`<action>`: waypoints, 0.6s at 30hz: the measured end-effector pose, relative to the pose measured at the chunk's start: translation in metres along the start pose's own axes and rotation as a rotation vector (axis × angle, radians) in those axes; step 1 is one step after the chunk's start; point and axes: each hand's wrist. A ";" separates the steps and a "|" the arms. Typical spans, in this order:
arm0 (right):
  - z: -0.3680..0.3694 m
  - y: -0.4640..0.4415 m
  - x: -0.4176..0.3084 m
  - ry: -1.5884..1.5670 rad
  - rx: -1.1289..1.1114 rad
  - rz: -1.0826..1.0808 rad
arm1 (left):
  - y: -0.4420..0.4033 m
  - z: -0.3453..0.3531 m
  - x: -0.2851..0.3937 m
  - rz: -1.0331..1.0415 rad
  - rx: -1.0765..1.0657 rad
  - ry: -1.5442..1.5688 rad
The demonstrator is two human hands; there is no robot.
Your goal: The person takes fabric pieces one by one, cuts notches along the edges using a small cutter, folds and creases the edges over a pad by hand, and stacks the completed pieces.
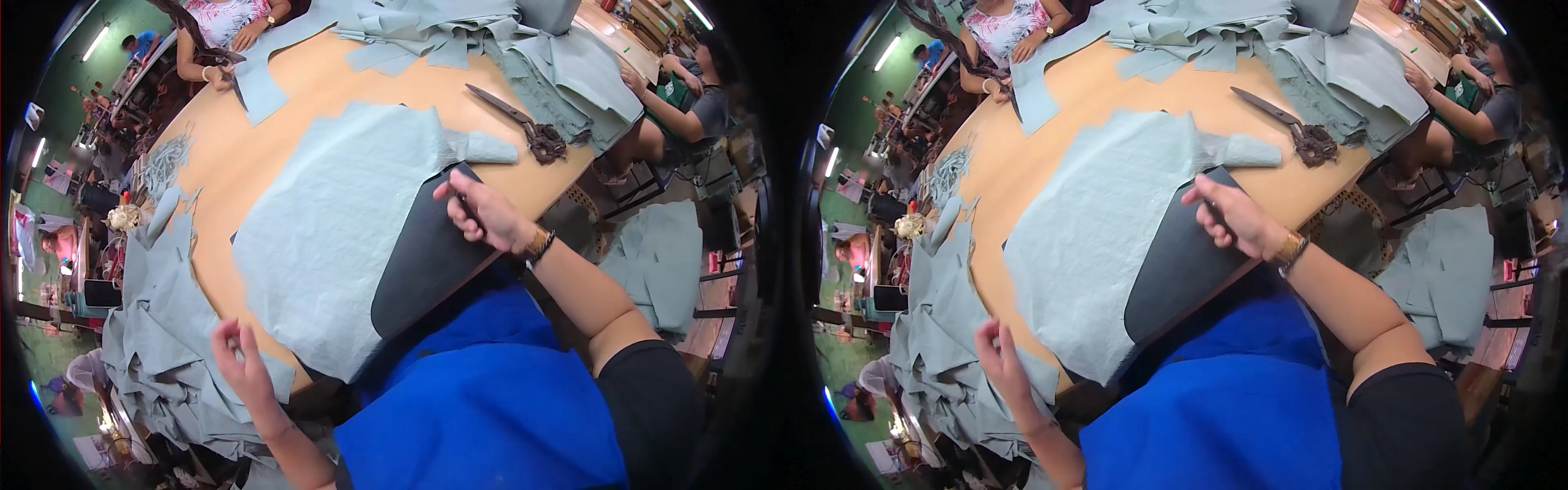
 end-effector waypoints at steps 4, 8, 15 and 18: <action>-0.014 -0.018 0.002 -0.136 0.021 0.049 | -0.045 0.103 0.065 0.469 -0.332 -0.023; -0.018 -0.022 0.008 -0.097 0.010 0.081 | -0.047 0.202 0.070 0.606 -0.424 -0.063; -0.013 -0.023 0.000 -0.110 -0.089 0.298 | -0.044 0.217 0.051 0.490 -0.313 0.069; -0.003 -0.033 -0.005 -0.108 -0.109 0.335 | -0.043 0.212 0.055 0.421 -0.281 0.095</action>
Point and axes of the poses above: each hand's wrist, its own y-axis away from the middle knuckle, its own z-axis out of the palm, x = y × z, and after that the axes turned 2 degrees about x, right-handed
